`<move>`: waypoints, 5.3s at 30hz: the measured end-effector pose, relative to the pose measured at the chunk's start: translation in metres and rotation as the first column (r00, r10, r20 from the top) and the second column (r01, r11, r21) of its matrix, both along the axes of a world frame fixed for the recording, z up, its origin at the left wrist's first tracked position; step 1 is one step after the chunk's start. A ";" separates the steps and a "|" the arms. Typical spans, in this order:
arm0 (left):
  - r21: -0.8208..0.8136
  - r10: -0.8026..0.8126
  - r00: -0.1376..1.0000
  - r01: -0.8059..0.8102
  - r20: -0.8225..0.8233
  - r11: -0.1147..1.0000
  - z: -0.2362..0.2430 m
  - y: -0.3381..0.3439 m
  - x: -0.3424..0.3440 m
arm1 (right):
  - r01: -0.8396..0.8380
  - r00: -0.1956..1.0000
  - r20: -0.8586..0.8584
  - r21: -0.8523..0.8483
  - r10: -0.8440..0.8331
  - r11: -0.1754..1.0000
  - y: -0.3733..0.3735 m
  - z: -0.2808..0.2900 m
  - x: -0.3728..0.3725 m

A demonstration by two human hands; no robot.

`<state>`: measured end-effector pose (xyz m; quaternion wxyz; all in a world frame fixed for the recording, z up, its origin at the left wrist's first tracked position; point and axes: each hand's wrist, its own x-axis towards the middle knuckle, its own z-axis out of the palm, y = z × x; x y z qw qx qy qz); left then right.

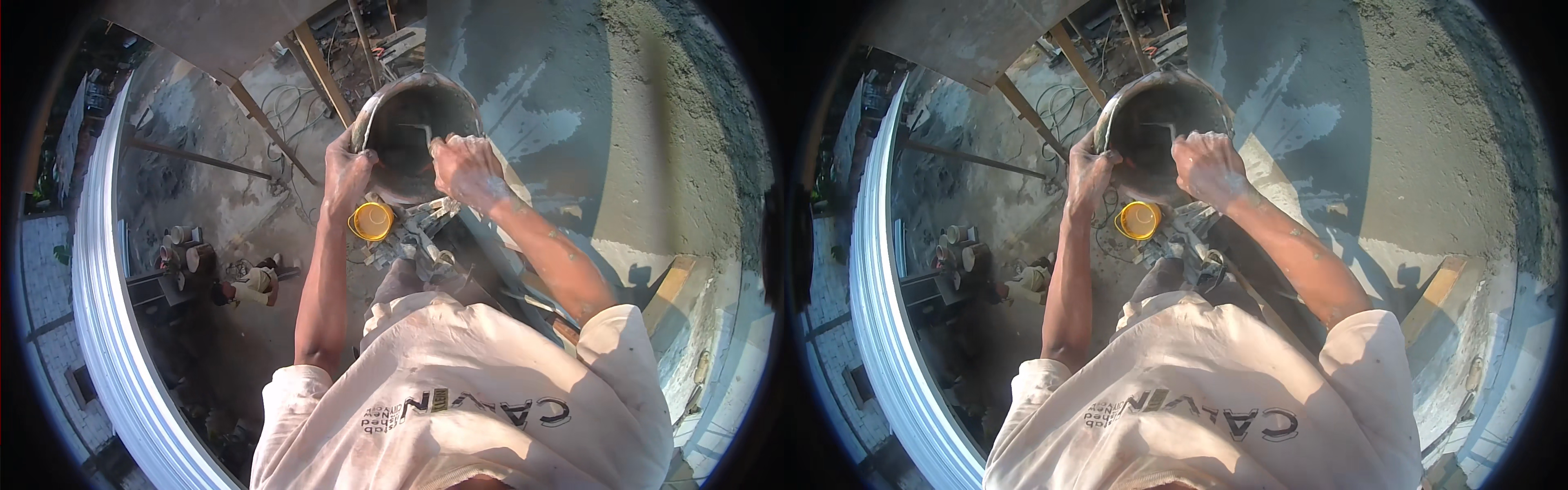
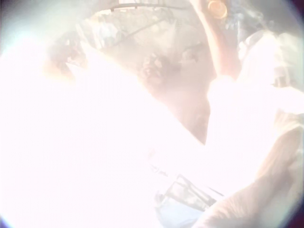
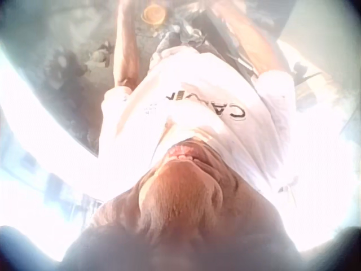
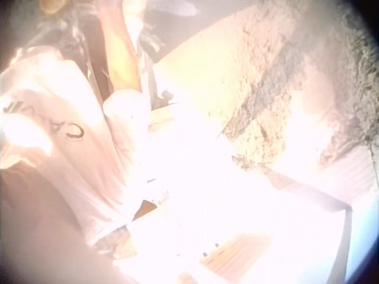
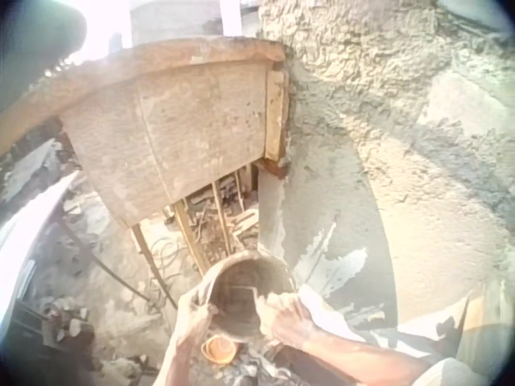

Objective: Apply plaster to a concrete block wall using a trowel.

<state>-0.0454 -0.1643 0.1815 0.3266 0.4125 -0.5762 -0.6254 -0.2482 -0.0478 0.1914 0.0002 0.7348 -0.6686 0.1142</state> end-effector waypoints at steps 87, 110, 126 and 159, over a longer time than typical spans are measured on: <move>0.371 0.638 0.741 -0.543 -0.211 0.753 -0.189 0.061 0.058 | 0.586 0.810 0.491 -0.709 -0.322 0.393 -0.059 0.138 -0.068; 0.411 0.624 0.757 -0.641 0.195 0.648 -0.136 0.110 0.117 | 0.663 0.623 0.442 0.139 -0.646 0.735 0.058 -0.115 -0.047; 0.292 0.300 0.950 -0.312 0.085 0.904 -0.093 0.110 0.063 | 0.035 0.997 0.043 0.424 -0.058 0.905 0.032 -0.122 0.046; 0.262 0.532 0.835 -0.486 -0.142 0.834 -0.123 0.094 0.036 | 0.157 0.950 0.263 0.066 -0.169 0.985 0.024 0.294 -0.076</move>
